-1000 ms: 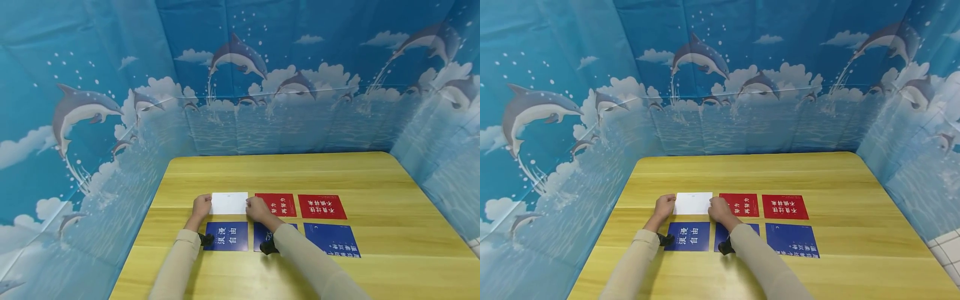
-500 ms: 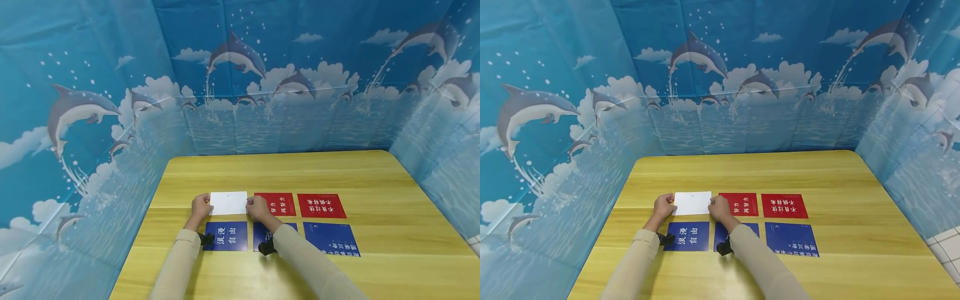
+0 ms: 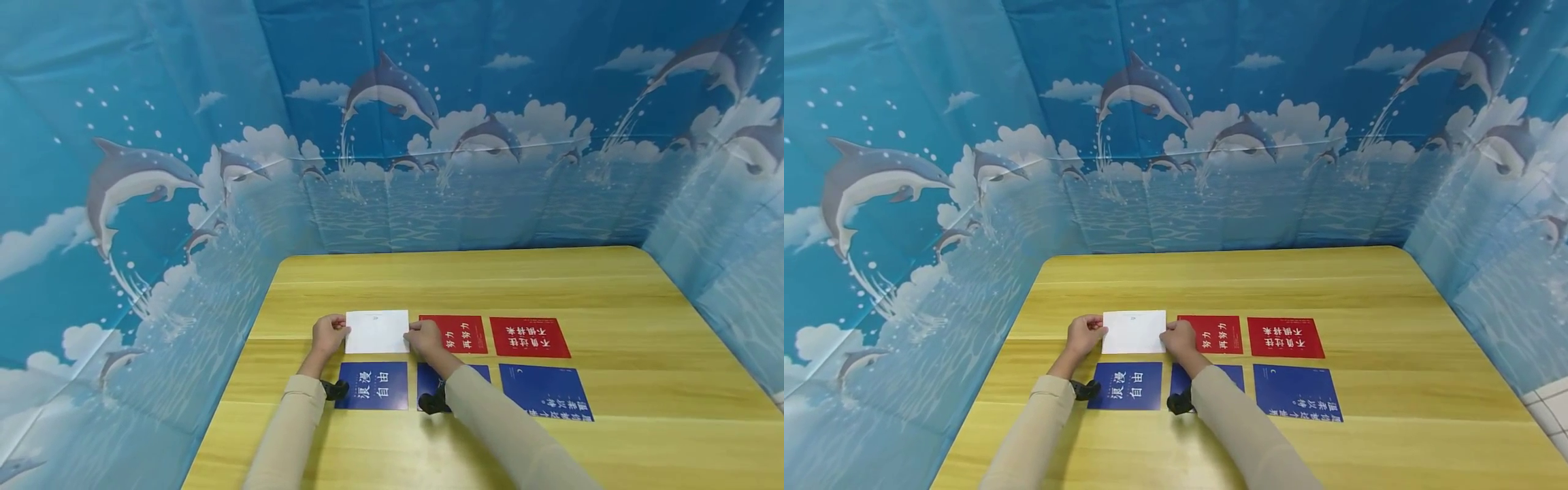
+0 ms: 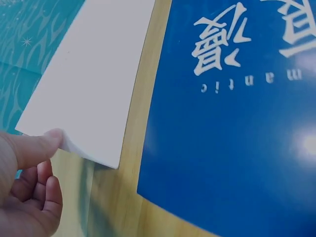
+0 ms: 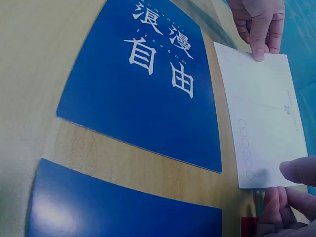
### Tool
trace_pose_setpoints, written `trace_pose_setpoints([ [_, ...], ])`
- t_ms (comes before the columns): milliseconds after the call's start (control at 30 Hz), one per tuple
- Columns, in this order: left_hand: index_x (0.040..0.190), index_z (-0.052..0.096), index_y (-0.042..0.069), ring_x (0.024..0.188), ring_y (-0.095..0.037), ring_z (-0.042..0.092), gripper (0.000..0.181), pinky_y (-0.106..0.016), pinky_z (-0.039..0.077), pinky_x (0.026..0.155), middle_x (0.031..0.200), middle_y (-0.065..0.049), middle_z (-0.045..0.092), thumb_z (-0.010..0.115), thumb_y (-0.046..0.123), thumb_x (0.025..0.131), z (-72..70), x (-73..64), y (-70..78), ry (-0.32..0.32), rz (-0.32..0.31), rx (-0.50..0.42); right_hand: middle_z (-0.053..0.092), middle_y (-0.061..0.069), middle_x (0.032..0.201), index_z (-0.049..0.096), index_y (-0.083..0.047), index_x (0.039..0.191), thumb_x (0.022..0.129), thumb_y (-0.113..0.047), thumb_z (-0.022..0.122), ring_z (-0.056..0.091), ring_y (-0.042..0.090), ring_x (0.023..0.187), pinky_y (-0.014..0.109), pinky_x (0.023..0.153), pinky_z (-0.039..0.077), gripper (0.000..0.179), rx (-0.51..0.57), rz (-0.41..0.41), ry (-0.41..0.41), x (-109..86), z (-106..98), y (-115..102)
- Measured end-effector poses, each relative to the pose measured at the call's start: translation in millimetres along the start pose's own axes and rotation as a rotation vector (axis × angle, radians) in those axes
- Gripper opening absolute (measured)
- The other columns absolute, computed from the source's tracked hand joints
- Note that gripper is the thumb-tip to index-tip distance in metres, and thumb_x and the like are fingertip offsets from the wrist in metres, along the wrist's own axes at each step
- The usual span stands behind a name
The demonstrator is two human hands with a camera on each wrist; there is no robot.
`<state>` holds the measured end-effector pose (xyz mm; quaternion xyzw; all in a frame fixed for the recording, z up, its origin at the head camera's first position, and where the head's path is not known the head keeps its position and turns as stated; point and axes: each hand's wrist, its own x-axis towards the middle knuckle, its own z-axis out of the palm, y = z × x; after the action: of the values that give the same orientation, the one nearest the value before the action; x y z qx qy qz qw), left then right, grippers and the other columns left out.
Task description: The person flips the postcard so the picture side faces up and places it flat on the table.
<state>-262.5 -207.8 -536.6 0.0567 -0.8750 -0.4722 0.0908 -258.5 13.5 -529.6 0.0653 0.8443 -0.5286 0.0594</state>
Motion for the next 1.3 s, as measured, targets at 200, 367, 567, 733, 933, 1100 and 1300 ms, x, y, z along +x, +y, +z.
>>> trace_pose_setpoints([
  [200,0.091,0.068,-0.006,0.071,-0.020,0.054,0.013,-0.031,0.047,0.062,0.078,-0.008,0.061,0.067,0.002,0.081,-3.5,-2.9,-1.1,0.022,0.015,0.032,0.063,0.016,0.090,0.066,0.007,0.104,0.080,-0.009,0.068,0.056,0.024,0.072,0.031,0.057,0.049,0.029,-0.020,-0.016,0.022,3.2,3,-4],
  [367,0.092,0.068,-0.006,0.072,-0.021,0.055,0.014,-0.033,0.048,0.064,0.078,-0.009,0.062,0.068,0.003,0.080,-4.2,-5.3,0.4,0.040,0.037,0.051,0.062,0.014,0.090,0.066,0.004,0.104,0.081,-0.013,0.068,0.056,0.022,0.071,0.031,0.058,0.050,0.029,-0.057,-0.032,0.028,5.4,1,-3],
  [567,0.093,0.069,-0.005,0.076,-0.023,0.057,0.016,-0.037,0.049,0.069,0.082,-0.010,0.064,0.068,0.005,0.080,-5.3,-10.6,1.7,0.051,0.092,0.041,0.063,0.015,0.089,0.067,0.005,0.101,0.081,-0.010,0.067,0.057,0.022,0.072,0.032,0.059,0.050,0.025,-0.068,-0.111,0.033,2.6,-4,0],
  [733,0.089,0.069,-0.004,0.079,-0.026,0.059,0.012,-0.040,0.049,0.072,0.083,-0.011,0.063,0.069,0.003,0.080,-13.4,-18.3,-0.2,0.077,0.219,0.072,0.065,0.015,0.091,0.068,0.005,0.101,0.082,-0.006,0.067,0.059,0.024,0.078,0.035,0.067,0.051,0.022,-0.077,-0.242,0.048,-3.3,-5,3],
  [933,0.086,0.070,-0.002,0.079,-0.024,0.058,0.009,-0.040,0.049,0.072,0.079,-0.007,0.060,0.067,0.005,0.082,-24.0,-33.5,-1.2,0.072,0.335,0.135,0.066,0.014,0.088,0.070,0.005,0.096,0.081,-0.004,0.067,0.060,0.025,0.079,0.035,0.066,0.051,0.018,-0.088,-0.363,0.068,-12.4,-7,5],
  [1100,0.087,0.071,0.000,0.078,-0.021,0.059,0.010,-0.038,0.050,0.070,0.080,-0.003,0.060,0.066,0.008,0.084,-28.1,-48.5,-2.4,0.045,0.365,0.160,0.065,0.010,0.081,0.072,0.002,0.086,0.081,-0.002,0.067,0.057,0.019,0.070,0.030,0.059,0.048,0.009,-0.093,-0.451,0.047,-19.0,-12,11],
  [1300,0.088,0.071,0.001,0.077,-0.019,0.059,0.010,-0.036,0.049,0.069,0.081,-0.002,0.061,0.066,0.008,0.084,-31.9,-56.5,-2.3,0.045,0.357,0.163,0.065,0.011,0.081,0.072,0.004,0.087,0.080,0.001,0.067,0.057,0.020,0.070,0.028,0.059,0.049,0.009,-0.096,-0.539,0.003,-24.4,-17,16],
])
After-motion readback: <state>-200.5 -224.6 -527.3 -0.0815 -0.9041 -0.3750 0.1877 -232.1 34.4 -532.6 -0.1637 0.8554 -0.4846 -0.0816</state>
